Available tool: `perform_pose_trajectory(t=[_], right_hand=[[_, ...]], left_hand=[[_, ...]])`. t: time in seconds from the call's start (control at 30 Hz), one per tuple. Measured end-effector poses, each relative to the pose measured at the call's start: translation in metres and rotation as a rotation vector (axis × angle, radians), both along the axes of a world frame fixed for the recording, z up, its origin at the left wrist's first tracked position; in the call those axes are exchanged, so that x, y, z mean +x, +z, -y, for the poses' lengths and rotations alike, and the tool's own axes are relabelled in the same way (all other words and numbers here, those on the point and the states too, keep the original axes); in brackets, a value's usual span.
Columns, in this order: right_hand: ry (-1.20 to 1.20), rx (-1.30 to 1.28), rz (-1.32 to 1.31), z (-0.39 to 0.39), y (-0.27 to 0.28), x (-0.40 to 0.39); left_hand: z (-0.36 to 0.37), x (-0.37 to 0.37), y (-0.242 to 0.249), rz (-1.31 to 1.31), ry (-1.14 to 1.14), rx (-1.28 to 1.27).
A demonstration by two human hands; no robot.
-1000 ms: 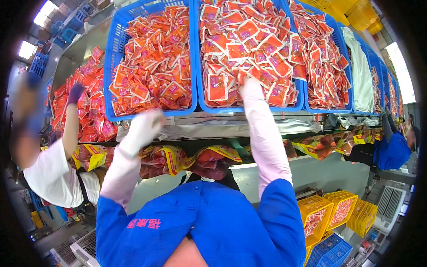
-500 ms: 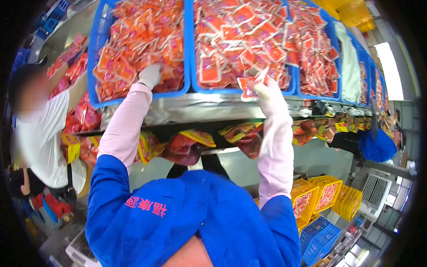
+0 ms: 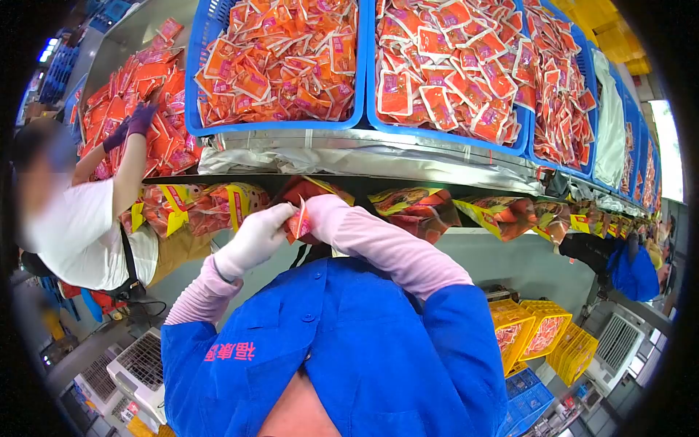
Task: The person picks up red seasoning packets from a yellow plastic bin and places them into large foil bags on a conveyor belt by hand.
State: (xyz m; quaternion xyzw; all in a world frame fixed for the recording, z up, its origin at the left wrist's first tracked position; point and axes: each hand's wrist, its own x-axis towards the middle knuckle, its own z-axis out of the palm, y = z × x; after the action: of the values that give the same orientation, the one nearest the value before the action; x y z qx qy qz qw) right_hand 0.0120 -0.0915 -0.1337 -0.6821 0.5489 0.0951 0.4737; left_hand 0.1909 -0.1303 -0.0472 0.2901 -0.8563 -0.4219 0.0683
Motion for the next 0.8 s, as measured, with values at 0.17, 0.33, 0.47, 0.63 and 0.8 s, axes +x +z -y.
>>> perform_pose_trajectory(t=[0.17, 0.33, 0.47, 0.63, 0.8], right_hand=[[0.424, -0.202, -0.190, -0.011, 0.063, 0.003], [0.223, -0.256, 0.161, 0.019, 0.106, -0.027], [-0.670, -0.695, -0.529, 0.058, 0.088, -0.195], [-0.746, -0.249, -0.587, 0.072, 0.031, -0.295], [-1.221, -0.476, 0.428, 0.015, 0.080, -0.260]], left_hand=[[-0.008, -0.032, -0.059, 0.607, -0.374, -0.268], [0.024, -0.051, -0.128, 0.504, -0.451, -0.336], [0.024, -0.007, -0.185, 0.448, -0.339, -0.659], [0.125, -0.094, 0.011, 0.348, -0.022, -0.470], [0.198, -0.174, -0.118, 0.561, -0.065, -0.706]])
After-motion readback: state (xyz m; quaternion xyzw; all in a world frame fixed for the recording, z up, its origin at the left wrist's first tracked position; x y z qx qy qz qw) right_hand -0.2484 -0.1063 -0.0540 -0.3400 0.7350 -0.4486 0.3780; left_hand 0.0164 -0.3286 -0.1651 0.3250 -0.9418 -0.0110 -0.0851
